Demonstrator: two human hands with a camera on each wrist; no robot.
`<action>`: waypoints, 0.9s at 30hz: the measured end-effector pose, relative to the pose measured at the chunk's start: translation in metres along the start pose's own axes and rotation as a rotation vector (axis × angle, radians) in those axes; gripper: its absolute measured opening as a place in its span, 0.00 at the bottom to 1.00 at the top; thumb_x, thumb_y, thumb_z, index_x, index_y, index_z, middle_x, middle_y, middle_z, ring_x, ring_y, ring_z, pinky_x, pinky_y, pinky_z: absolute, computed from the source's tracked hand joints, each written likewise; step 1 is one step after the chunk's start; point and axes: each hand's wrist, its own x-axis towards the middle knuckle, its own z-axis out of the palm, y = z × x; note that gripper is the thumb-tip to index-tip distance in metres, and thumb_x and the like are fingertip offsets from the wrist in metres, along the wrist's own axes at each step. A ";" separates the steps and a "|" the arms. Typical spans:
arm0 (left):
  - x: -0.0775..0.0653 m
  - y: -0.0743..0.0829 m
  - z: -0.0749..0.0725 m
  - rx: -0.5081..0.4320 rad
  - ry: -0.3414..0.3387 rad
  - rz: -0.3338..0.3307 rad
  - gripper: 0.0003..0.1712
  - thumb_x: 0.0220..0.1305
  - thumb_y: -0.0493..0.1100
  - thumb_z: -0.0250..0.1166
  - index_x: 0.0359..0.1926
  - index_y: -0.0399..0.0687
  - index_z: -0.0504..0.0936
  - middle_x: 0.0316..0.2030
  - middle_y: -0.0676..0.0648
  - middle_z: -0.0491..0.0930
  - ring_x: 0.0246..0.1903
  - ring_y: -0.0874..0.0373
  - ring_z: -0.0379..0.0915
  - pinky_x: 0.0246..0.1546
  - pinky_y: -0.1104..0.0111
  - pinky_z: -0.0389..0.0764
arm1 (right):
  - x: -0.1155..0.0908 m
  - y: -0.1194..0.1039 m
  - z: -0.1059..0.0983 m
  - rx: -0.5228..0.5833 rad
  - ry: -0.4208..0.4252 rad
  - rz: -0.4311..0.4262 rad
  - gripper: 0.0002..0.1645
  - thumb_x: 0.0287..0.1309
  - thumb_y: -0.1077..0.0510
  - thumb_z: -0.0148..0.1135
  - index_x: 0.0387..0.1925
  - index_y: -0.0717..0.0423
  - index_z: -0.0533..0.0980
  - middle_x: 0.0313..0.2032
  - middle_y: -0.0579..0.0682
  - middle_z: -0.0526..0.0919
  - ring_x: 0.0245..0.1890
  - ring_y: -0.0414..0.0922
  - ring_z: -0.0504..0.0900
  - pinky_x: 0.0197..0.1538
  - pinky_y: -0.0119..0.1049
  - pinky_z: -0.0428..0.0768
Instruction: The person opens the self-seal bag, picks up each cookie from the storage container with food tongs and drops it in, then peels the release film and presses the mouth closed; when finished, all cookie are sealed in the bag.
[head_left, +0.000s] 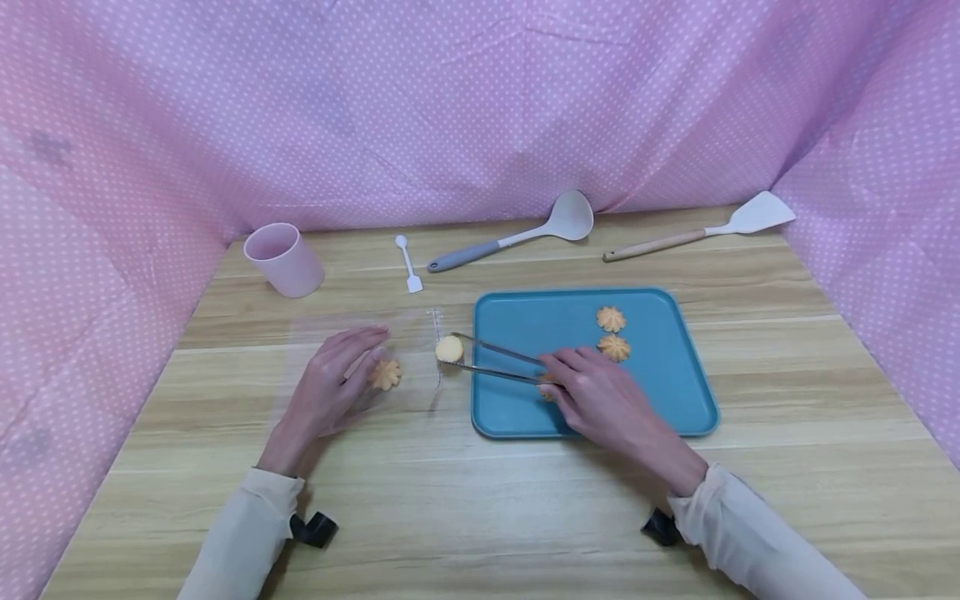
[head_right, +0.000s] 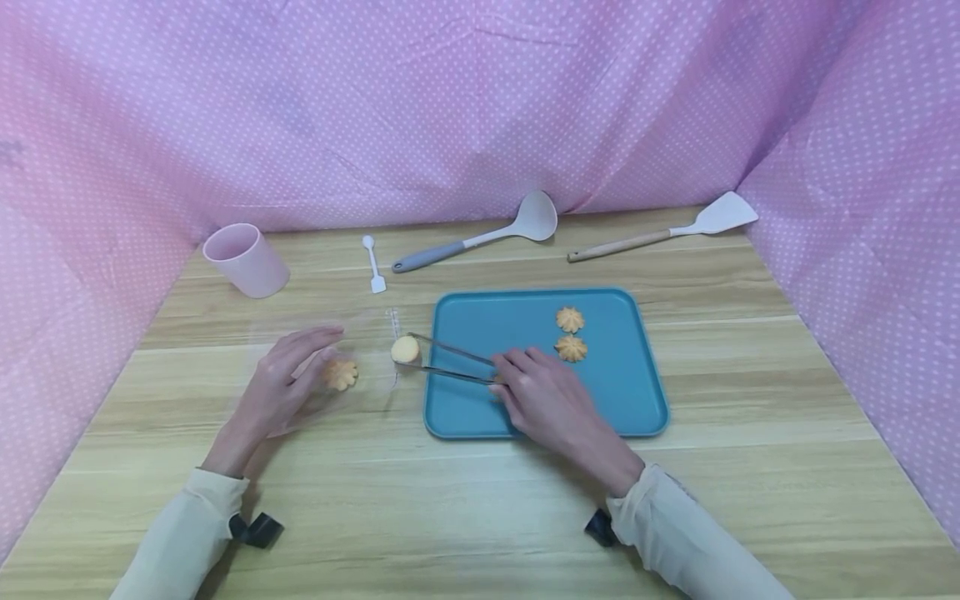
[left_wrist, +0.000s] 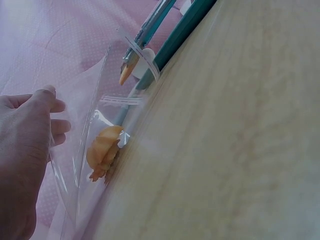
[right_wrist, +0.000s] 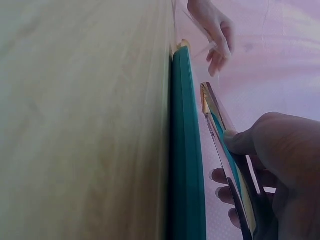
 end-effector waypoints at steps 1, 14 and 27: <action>0.000 0.000 0.000 0.001 0.001 0.001 0.15 0.73 0.35 0.62 0.57 0.35 0.84 0.58 0.40 0.83 0.60 0.41 0.77 0.68 0.58 0.70 | 0.001 -0.001 0.001 0.002 -0.003 -0.002 0.22 0.65 0.55 0.72 0.55 0.65 0.83 0.50 0.57 0.86 0.47 0.54 0.82 0.49 0.48 0.85; 0.000 0.001 -0.001 0.005 0.009 0.007 0.15 0.74 0.36 0.62 0.57 0.35 0.84 0.58 0.39 0.83 0.60 0.39 0.77 0.68 0.56 0.70 | 0.024 -0.016 0.014 0.021 0.009 -0.087 0.22 0.65 0.54 0.72 0.55 0.64 0.82 0.47 0.55 0.86 0.42 0.52 0.81 0.44 0.43 0.85; 0.001 0.001 0.000 -0.002 0.016 0.013 0.14 0.74 0.36 0.62 0.55 0.33 0.84 0.58 0.39 0.83 0.60 0.39 0.77 0.67 0.54 0.70 | 0.044 -0.030 0.028 0.044 -0.028 -0.082 0.21 0.68 0.54 0.70 0.56 0.62 0.82 0.47 0.54 0.86 0.42 0.50 0.80 0.45 0.42 0.84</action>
